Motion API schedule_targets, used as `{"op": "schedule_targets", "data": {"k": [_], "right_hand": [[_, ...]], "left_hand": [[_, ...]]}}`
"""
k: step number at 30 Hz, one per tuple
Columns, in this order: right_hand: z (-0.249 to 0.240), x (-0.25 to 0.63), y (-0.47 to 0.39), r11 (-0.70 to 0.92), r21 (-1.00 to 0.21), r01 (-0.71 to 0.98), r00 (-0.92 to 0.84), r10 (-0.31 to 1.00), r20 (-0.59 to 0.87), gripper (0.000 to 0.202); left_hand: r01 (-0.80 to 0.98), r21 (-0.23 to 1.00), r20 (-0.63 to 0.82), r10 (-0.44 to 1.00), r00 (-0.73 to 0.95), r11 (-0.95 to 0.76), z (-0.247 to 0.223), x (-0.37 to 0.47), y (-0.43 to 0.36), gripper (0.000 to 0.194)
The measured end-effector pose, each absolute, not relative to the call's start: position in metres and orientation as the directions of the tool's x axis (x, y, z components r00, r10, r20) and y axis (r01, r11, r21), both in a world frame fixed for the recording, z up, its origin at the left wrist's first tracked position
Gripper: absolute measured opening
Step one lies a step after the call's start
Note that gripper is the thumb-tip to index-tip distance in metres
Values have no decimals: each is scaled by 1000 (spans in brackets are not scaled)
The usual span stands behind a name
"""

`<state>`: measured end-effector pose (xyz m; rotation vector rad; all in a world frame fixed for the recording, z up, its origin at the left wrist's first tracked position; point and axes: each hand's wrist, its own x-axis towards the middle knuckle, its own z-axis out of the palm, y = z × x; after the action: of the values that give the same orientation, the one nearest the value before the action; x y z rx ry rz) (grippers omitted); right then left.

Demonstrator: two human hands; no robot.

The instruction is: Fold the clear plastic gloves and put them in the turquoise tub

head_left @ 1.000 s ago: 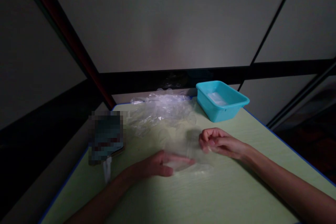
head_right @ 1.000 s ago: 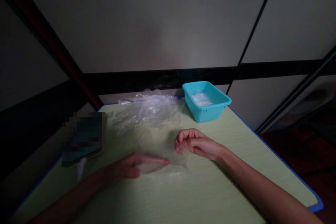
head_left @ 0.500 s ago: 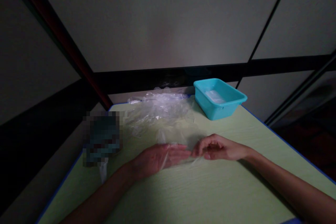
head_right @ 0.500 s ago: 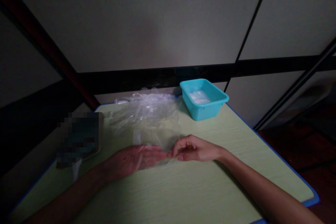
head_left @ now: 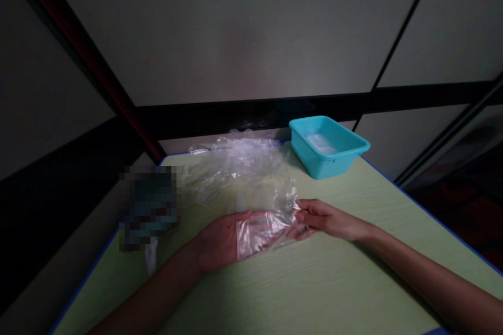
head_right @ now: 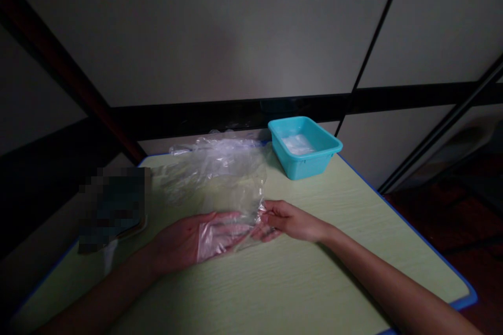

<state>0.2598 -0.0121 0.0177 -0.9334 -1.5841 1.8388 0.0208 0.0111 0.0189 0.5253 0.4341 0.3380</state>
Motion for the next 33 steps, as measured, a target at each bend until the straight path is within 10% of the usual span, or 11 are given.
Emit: {"op": "schedule_targets", "data": {"k": [13,24,33], "right_hand": [[10,262,-6,-50,-999,1,-364,930,-47,56],[1,255,-10,195,-945,262,-274,954,121,47],[4,252,-15,294,-873,388,-271,942,197,41]], "left_hand": [[-319,665,-318,642,698,676,11,18,14,33],[-275,897,-227,896,382,345,13,24,11,92],[-107,992,-26,927,374,72,7,24,14,95]]}}
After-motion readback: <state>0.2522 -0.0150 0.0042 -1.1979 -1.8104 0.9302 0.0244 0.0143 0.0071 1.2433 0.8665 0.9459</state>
